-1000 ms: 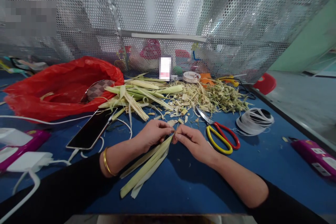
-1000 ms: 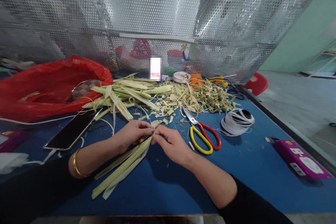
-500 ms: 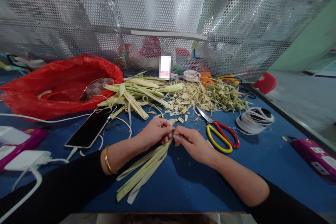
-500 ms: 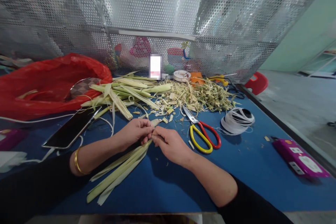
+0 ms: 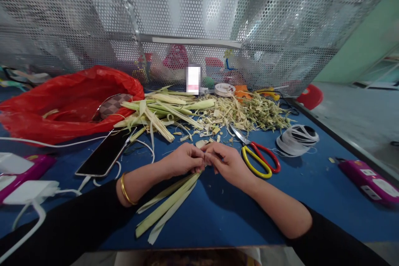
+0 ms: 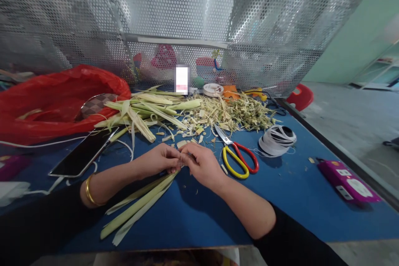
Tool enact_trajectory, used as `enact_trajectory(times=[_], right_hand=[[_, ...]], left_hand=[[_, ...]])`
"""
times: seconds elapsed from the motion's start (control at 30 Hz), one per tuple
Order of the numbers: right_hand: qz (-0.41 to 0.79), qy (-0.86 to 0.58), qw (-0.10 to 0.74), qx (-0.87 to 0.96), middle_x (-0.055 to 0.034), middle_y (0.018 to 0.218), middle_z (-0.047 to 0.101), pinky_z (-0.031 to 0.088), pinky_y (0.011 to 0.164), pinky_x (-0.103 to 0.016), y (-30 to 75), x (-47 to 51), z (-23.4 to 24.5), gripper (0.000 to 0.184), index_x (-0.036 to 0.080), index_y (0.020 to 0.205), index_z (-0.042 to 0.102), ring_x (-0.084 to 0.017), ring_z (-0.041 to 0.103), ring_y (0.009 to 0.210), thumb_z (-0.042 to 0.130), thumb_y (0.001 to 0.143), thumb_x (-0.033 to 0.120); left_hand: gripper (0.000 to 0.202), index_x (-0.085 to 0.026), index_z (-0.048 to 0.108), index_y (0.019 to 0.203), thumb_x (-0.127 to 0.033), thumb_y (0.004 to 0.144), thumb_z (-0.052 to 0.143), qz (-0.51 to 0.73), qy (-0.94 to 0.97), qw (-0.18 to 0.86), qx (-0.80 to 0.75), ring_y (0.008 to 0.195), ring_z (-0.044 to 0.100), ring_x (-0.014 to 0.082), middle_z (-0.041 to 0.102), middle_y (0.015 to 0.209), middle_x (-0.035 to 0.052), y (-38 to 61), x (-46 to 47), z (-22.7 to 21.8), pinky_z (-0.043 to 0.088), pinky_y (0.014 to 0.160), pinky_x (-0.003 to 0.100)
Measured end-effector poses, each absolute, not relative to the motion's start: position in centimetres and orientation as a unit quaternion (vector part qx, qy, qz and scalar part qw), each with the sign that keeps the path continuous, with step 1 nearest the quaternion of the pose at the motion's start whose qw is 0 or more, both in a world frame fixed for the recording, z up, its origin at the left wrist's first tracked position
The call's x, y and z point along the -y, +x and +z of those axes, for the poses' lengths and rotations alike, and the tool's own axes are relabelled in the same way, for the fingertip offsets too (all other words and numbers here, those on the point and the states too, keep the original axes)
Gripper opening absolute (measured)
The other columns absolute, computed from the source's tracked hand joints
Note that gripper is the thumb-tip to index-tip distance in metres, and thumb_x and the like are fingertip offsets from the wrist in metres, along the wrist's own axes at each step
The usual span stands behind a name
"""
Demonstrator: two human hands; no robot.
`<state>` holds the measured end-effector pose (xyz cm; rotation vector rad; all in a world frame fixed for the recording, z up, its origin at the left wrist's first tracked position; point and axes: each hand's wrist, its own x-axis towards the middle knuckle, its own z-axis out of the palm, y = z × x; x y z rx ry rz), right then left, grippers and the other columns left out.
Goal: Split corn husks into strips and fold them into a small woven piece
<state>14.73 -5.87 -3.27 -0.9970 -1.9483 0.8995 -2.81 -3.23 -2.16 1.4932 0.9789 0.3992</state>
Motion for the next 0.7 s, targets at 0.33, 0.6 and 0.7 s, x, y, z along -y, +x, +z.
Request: enact_trajectory(times=[0.33, 0.6, 0.7], right_hand=[[0.279, -0.455, 0.333, 0.777, 0.0027, 0.064, 0.055, 0.034, 0.057, -0.022, 14.7, 5.5, -3.8, 0.016, 0.020, 0.075, 0.053, -0.011, 0.046, 0.059, 0.046, 0.089, 0.022], [0.382, -0.444, 0.273, 0.763, 0.0015, 0.070, 0.058, 0.037, 0.058, -0.023, 15.6, 5.0, -3.1, 0.012, 0.019, 0.077, 0.065, -0.011, 0.050, 0.063, 0.060, 0.082, 0.029], [0.345, -0.464, 0.280, 0.766, 0.0009, 0.072, 0.056, 0.038, 0.063, -0.025, 15.8, 4.8, -3.4, 0.006, 0.019, 0.071, 0.065, -0.013, 0.052, 0.069, 0.067, 0.076, 0.022]], left_hand=[[0.028, -0.013, 0.071, 0.067, -0.040, 0.071, 0.063, 0.145, 0.677, 0.586, -0.421, 0.050, 0.041, 0.0080, 0.050, 0.051, -0.0030, -2.7, 3.6, -1.5, 0.032, 0.050, 0.021], [0.026, -0.016, 0.064, 0.060, -0.040, 0.070, 0.063, 0.178, 0.632, 0.601, -0.456, 0.046, 0.041, 0.0071, 0.053, 0.053, -0.0029, -2.8, 3.5, -1.4, 0.028, 0.045, 0.021], [0.025, -0.016, 0.066, 0.062, -0.039, 0.070, 0.063, 0.175, 0.625, 0.590, -0.480, 0.046, 0.042, 0.0074, 0.055, 0.053, -0.0021, -2.7, 3.6, -1.2, 0.028, 0.044, 0.020]])
